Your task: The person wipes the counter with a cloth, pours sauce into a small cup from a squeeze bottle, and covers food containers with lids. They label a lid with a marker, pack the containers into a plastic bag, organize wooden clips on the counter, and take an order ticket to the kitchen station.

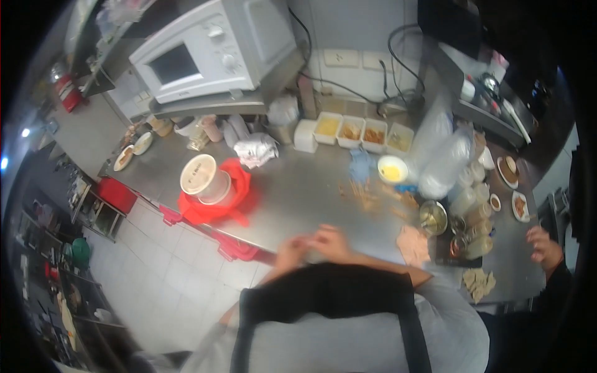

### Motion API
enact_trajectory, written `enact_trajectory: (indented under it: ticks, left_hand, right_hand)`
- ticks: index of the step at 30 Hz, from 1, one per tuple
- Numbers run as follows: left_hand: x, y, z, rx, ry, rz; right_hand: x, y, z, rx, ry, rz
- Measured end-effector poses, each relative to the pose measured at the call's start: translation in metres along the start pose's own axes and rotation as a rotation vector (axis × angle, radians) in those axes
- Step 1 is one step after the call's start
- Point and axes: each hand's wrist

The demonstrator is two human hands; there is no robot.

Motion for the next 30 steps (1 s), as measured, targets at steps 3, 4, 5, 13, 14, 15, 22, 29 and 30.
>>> enact_trajectory:
  ticks: [3,4,5,13,14,15,22,29,30]
  left_hand:
    - [-0.005,-0.018,0.01,-0.087,-0.067,0.002]
    - [-0.008,-0.016,0.01,-0.144,-0.1,0.016]
    - [-0.011,-0.02,0.013,-0.295,-0.053,0.104]
    - [-0.021,-0.027,0.026,-0.643,0.081,0.357]
    - [-0.02,-0.024,0.027,-0.61,0.108,0.364]
    - [-0.017,-0.022,0.026,-0.629,0.086,0.377]
    - [-0.014,0.02,0.014,-0.594,0.158,0.495]
    - [-0.013,0.015,0.02,-0.75,0.219,0.451]
    - [-0.013,0.017,0.021,-0.775,0.229,0.431]
  right_hand:
    - [0.004,0.001,0.0,0.088,-0.036,-0.043]
    - [0.004,0.001,0.0,0.107,-0.055,-0.056]
    - [0.004,0.0,0.001,0.114,-0.037,-0.067]
    - [0.012,-0.016,0.011,-0.012,0.087,0.013]
    - [0.014,-0.021,0.014,-0.045,0.109,0.048]
    - [0.012,-0.018,0.013,-0.049,0.145,0.049]
    - [0.033,-0.034,0.03,0.057,0.045,-0.098]
    - [0.025,-0.042,0.033,-0.103,0.088,0.093]
    - [0.026,-0.042,0.034,-0.065,0.093,0.059]
Point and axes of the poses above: each hand's wrist, its own z-axis towards the middle knuckle, its own x-axis out of the back of the hand, y = z × x, and after that the axes turned 11 degrees about x, right-handed
